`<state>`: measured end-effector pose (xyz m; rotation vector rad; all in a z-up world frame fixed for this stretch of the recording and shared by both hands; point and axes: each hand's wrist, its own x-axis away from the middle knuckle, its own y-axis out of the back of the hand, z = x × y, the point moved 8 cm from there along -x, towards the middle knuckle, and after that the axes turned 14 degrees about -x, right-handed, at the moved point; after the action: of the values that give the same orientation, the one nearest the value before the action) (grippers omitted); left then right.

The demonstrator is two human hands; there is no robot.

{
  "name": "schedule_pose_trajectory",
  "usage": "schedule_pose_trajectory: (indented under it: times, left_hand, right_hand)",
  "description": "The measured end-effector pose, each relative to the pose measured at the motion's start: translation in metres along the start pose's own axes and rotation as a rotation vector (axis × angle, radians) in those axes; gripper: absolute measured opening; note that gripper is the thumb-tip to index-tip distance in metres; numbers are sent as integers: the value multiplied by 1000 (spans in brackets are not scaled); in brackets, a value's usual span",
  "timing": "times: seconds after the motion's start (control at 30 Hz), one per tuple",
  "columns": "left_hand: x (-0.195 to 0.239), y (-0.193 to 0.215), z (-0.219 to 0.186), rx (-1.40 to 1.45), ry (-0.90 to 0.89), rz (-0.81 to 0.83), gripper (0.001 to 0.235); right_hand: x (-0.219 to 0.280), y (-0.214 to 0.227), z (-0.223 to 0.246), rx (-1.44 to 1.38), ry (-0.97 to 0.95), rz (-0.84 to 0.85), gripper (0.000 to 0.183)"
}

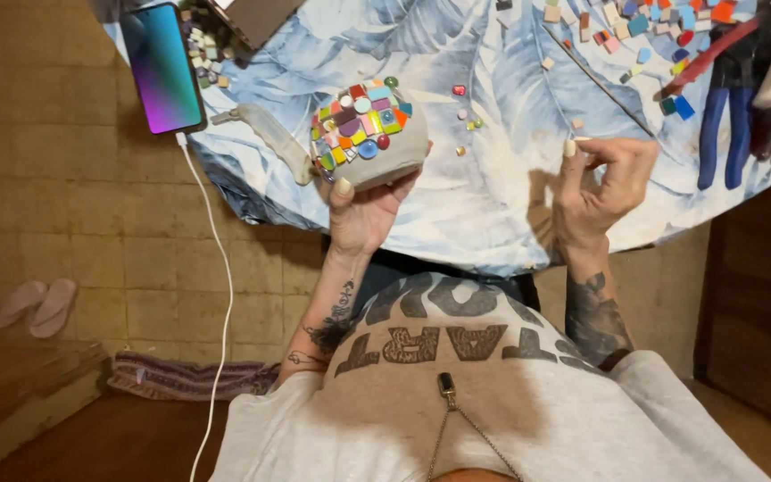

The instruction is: Applying small colorful mosaic tiles to a white ceramic mug using adhesive and an applicator stick.

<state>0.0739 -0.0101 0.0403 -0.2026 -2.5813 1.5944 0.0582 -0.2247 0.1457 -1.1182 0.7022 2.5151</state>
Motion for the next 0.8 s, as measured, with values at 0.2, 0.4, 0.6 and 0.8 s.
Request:
schedule_pose_trajectory:
  times: [0.2,0.4,0.6,0.8]
  left_hand:
    - [0,-13,-5,-131,-149,119,56]
    - [0,-14,-6,-122,-165,122,54]
    - [-1,-13,-4,-130,-131,110,57]
    - [-2,-16,-5,-118,-123,105,56]
  right_hand:
    - [17,2,-27,-77,-6,10,13]
    - [23,-14,-32,-197,-89,98,19]
    - [26,-13,-39,-198,-120,99,19]
    - [28,-14,-45,-246,-159,109,22]
